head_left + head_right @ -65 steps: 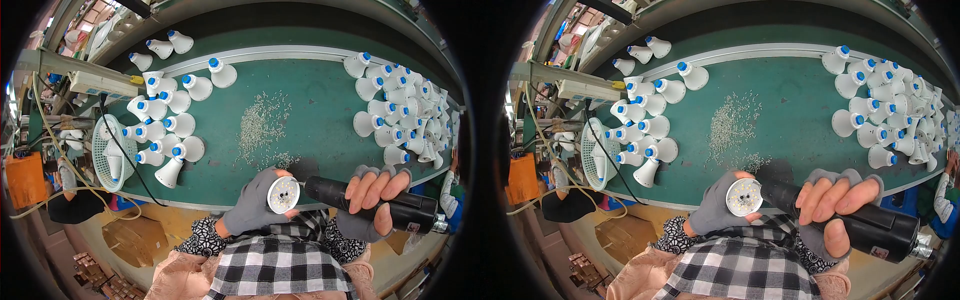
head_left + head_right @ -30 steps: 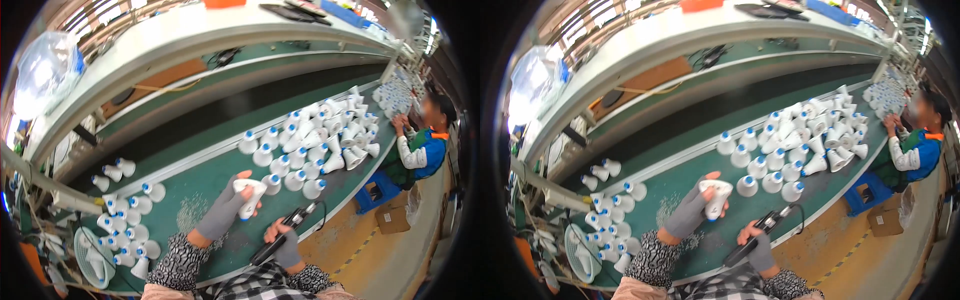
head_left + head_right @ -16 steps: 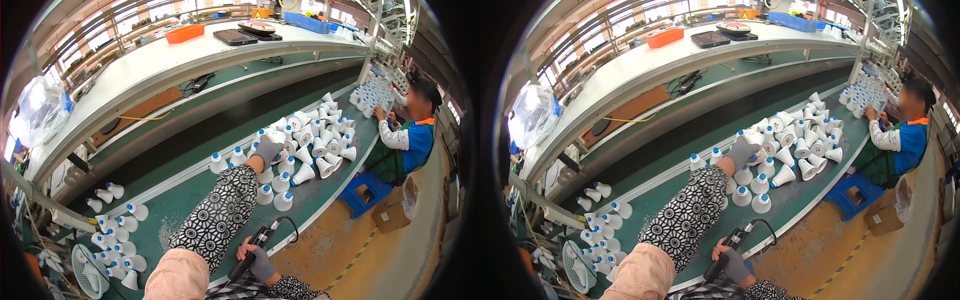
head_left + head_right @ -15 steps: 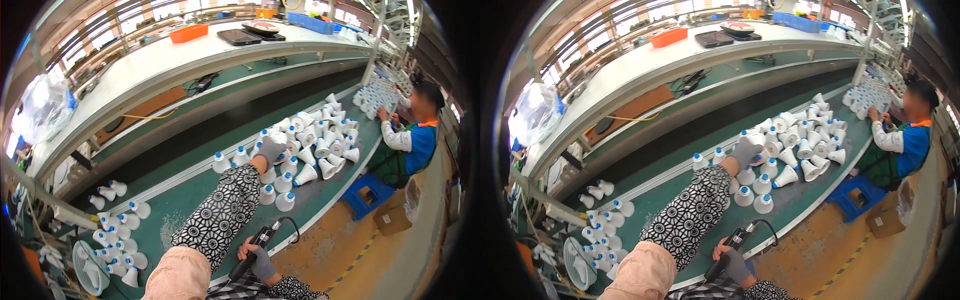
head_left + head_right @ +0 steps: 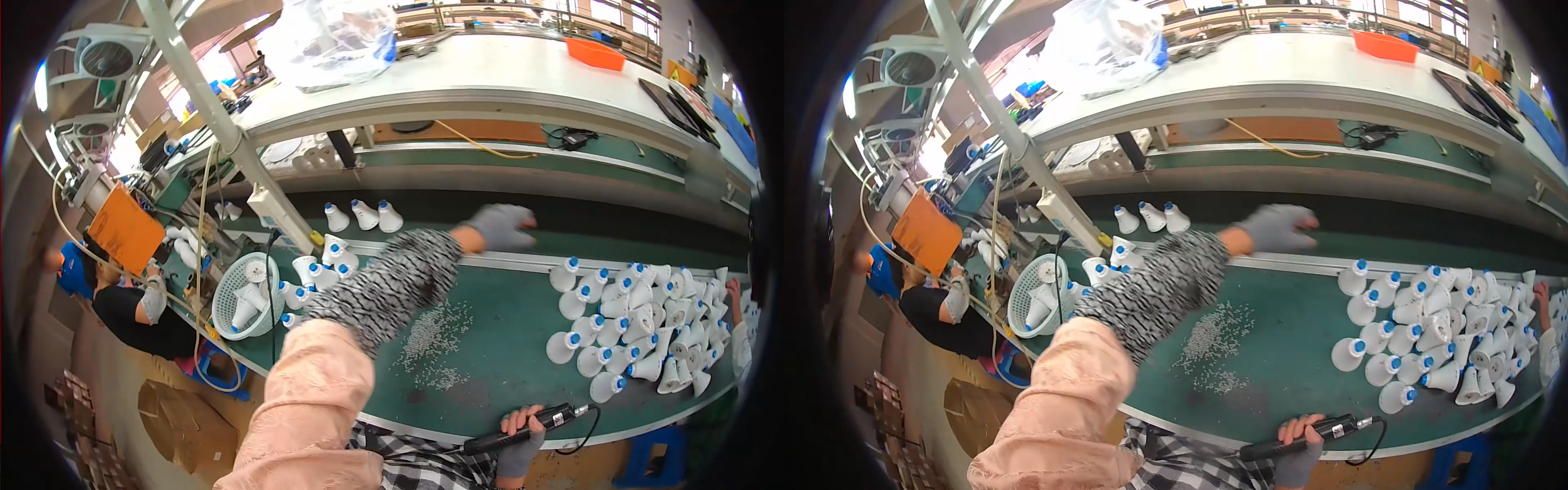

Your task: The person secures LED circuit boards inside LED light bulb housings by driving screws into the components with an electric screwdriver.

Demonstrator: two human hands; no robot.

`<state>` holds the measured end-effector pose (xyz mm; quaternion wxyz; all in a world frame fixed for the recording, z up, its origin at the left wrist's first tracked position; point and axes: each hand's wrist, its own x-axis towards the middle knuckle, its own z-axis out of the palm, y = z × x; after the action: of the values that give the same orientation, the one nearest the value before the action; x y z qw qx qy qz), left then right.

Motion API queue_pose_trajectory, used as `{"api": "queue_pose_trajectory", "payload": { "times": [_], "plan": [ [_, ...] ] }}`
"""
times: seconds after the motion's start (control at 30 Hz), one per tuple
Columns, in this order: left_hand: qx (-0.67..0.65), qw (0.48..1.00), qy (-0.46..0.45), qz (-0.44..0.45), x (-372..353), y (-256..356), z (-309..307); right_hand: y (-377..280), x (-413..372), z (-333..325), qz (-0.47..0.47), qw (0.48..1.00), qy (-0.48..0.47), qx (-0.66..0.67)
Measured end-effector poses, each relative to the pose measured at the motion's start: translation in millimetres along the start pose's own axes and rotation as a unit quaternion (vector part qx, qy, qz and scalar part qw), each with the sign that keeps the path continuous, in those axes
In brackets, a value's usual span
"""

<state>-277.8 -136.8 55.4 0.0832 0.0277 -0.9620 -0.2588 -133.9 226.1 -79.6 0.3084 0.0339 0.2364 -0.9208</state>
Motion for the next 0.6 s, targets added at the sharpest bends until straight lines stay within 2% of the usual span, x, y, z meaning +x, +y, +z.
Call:
{"api": "queue_pose_trajectory", "payload": {
  "times": [0.03, 0.07, 0.13, 0.2, 0.23, 0.33, 0.37, 0.4, 0.5, 0.6],
  "plan": [
    [0.129, 0.991, 0.014, -0.029, -18, -34, -27, 1, 0, -2, -0.001, 1.0, -0.001, -0.002],
    [0.306, 0.948, -0.02, -0.083, -30, -63, -47, 0, 0, -3, -0.004, 1.0, -0.002, -0.004],
    [0.551, 0.831, -0.054, -0.049, -49, -147, -59, 2, 2, 1, -0.016, 1.0, -0.002, -0.015],
    [0.61, 0.766, -0.191, -0.071, -60, -185, -60, 3, 0, 6, -0.026, 0.999, 0.002, -0.037],
    [0.63, 0.727, -0.259, -0.082, -67, -201, -54, 4, 1, 4, -0.035, 0.998, 0.0, -0.046],
    [0.583, 0.745, -0.241, -0.216, -69, -245, -10, 5, 0, 1, -0.04, 0.998, 0.019, -0.038],
    [0.596, 0.713, -0.319, -0.186, -49, -328, 25, 5, 2, 0, -0.041, 0.999, 0.004, -0.029],
    [0.572, 0.719, -0.323, -0.228, -47, -320, 31, 1, -11, 48, -0.034, 0.989, 0.046, -0.137],
    [0.507, 0.74, -0.313, -0.311, -40, -297, 28, 6, -11, 56, -0.038, 0.991, 0.058, -0.117],
    [0.459, 0.757, -0.31, -0.346, -27, -289, 8, -2, 3, 29, -0.013, 0.991, 0.021, -0.132]
  ]
}}
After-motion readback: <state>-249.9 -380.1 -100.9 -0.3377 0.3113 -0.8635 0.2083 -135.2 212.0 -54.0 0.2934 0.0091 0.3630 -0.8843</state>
